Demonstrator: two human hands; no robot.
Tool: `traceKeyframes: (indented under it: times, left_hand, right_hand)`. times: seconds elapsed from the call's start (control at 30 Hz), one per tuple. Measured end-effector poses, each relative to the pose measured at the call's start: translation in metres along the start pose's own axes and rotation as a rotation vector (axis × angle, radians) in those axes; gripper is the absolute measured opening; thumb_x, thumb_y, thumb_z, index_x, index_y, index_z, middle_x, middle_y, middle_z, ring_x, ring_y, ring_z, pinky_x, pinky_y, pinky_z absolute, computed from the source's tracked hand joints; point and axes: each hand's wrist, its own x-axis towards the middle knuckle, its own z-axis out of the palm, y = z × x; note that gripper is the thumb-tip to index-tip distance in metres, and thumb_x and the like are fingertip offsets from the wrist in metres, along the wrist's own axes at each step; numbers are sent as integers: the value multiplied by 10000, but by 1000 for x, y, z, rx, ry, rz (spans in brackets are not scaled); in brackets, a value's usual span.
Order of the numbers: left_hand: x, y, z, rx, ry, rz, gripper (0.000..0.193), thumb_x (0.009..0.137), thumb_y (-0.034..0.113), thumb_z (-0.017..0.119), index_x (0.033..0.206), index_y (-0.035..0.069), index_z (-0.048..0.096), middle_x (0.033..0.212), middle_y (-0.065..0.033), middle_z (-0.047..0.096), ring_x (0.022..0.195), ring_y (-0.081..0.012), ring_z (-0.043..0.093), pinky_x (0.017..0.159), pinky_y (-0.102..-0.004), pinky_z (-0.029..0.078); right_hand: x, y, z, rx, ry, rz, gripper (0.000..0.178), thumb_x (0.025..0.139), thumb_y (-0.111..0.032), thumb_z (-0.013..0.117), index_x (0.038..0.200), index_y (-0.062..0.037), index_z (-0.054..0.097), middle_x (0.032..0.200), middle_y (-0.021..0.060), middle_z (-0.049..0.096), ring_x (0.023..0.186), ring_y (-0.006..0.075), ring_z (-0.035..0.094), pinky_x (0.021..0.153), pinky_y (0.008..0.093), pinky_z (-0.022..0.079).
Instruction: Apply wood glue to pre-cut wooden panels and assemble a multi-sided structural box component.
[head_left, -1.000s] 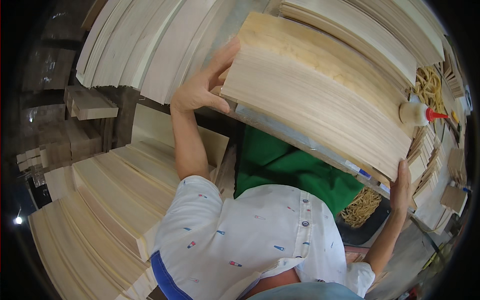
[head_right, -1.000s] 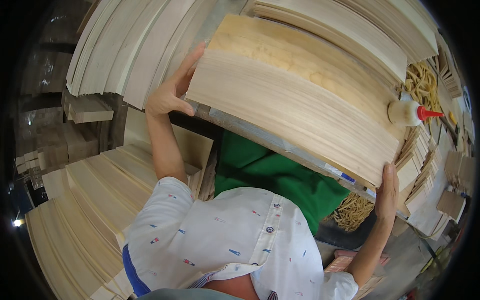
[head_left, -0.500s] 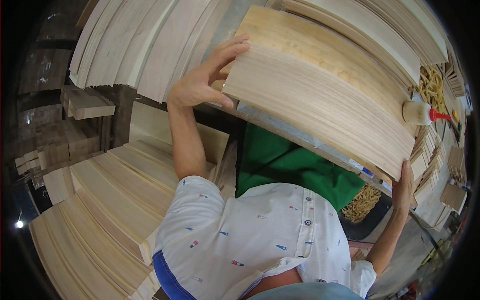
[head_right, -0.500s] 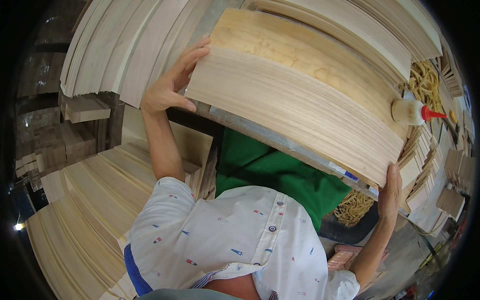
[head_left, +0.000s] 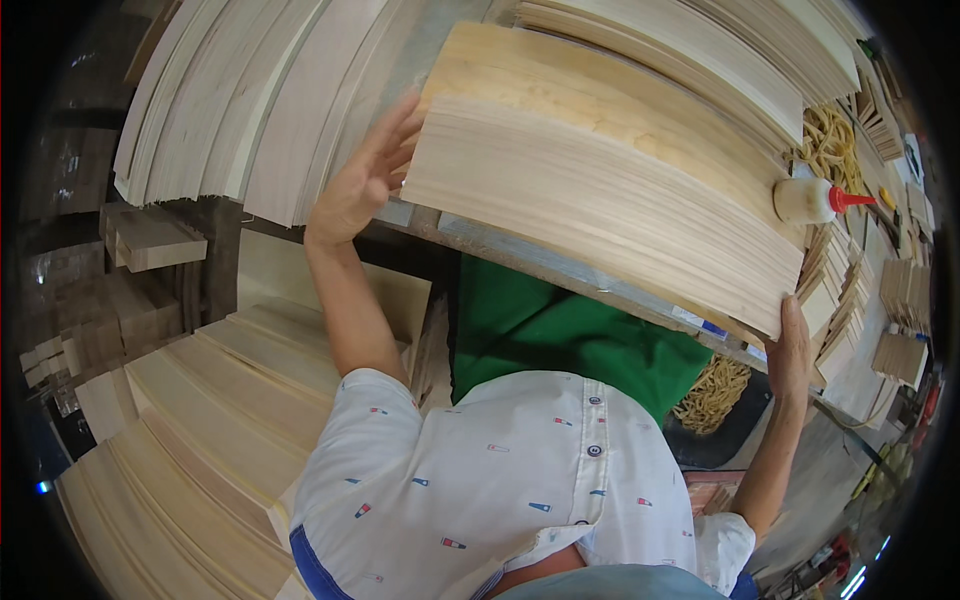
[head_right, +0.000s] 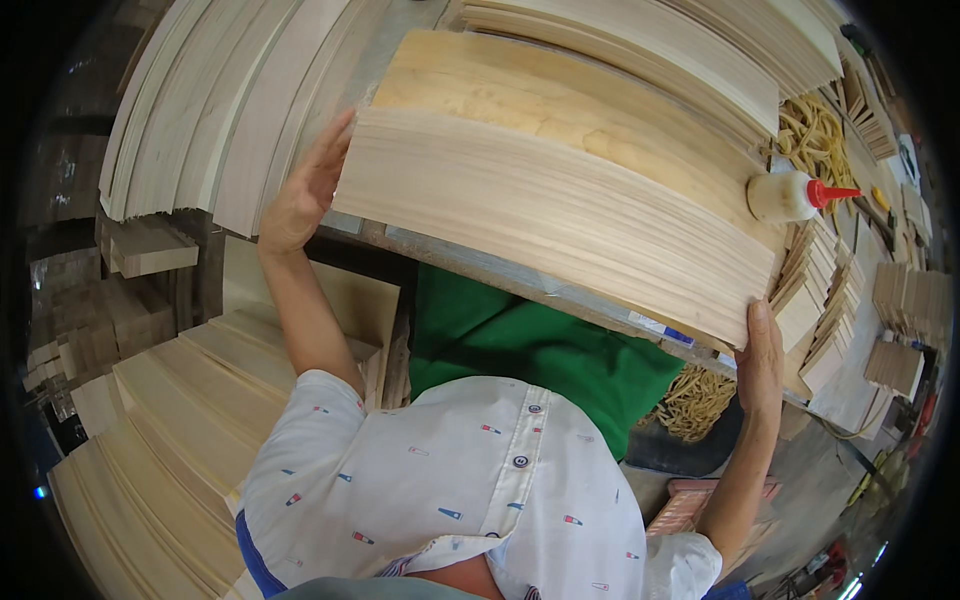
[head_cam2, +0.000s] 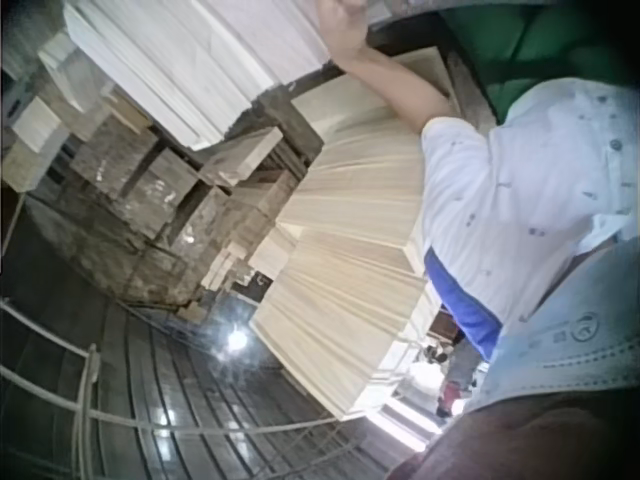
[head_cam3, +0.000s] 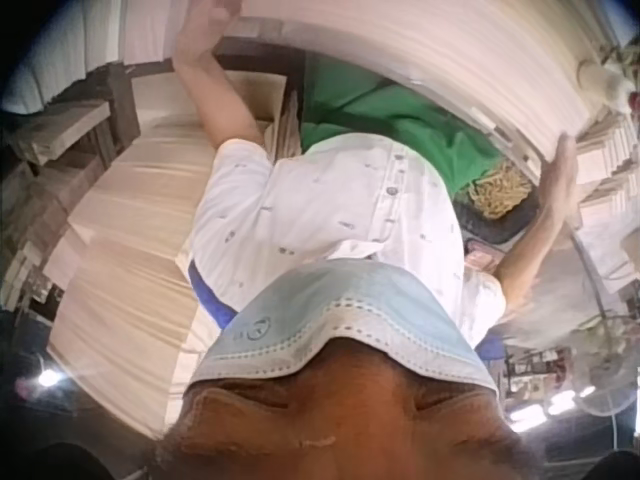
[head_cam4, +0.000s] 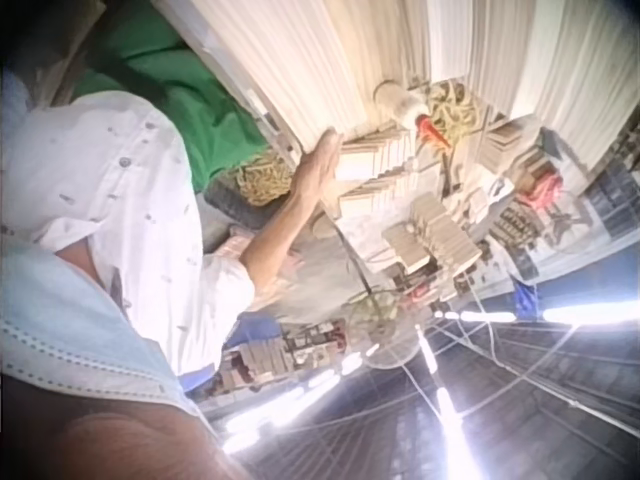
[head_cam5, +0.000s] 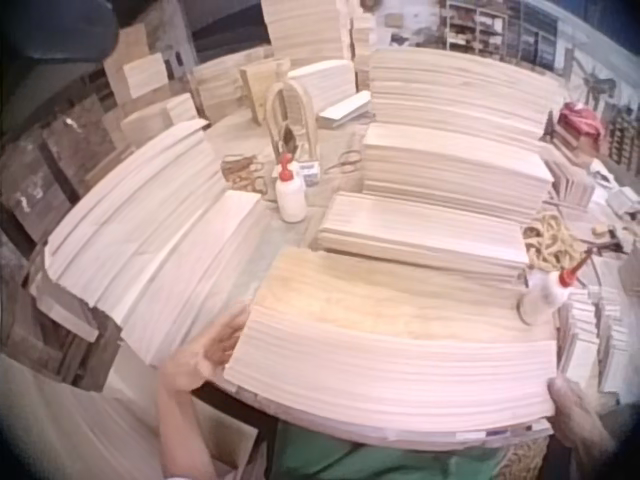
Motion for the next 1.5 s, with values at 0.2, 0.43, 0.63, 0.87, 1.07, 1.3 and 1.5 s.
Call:
traceKeyframes:
  times: [0.2,0.43,0.63,0.87,1.07,1.3,1.5]
  left_hand:
    - [-1,5,26,107,240,-326,675,968,460,492,1400,-47,383,1337,-75,505,1243,-156,428,1056,-283,304]
    - [0,-7,30,-69,482,-398,561,956,342,545,1346,-50,447,1342,-101,509,1246,-179,448,1073,-322,302]
    - [-7,-14,12,-136,501,-382,521,957,345,532,1306,-38,475,1309,-104,530,1229,-197,475,1052,-369,345]
    - [-44,-9,44,-143,658,-432,571,940,335,563,1332,-60,434,1321,-104,515,1217,-201,481,1041,-358,363]
    - [-40,2,41,-150,532,-375,659,914,345,586,1422,2,345,1400,-121,424,1289,-206,408,1063,-335,335]
    - [41,9,33,-97,2,-102,960,691,130,705,1502,60,196,1421,-84,404,1320,-209,382,1083,-318,310]
    - [60,-10,53,383,-49,-163,1201,506,-104,676,1531,162,111,1470,-54,317,1320,-216,370,1043,-318,365]
  right_hand:
    - [0,3,2,113,-4,6,611,959,-433,516,1332,43,428,1288,131,518,1193,201,514,1024,369,403]
    - [1,13,2,97,63,1,649,946,-477,515,1338,34,431,1289,140,516,1179,220,522,1005,401,428]
    - [3,-3,22,10,-2,-51,636,949,-512,468,1323,3,478,1294,121,517,1183,213,497,980,389,434]
    - [-42,9,16,83,-70,-61,619,966,-430,484,1407,-6,384,1341,114,484,1220,192,456,1025,320,365]
    - [-42,-8,8,216,-138,-24,657,938,-382,544,1427,0,329,1374,135,460,1272,214,426,1069,336,317]
    - [10,-33,-33,143,-309,-326,1088,594,-226,766,1508,-85,193,1454,146,356,1334,248,345,1106,333,259]
    - [29,-6,-31,-457,-104,-465,1151,597,-55,700,1532,-143,34,1535,182,204,1414,292,221,1126,334,242]
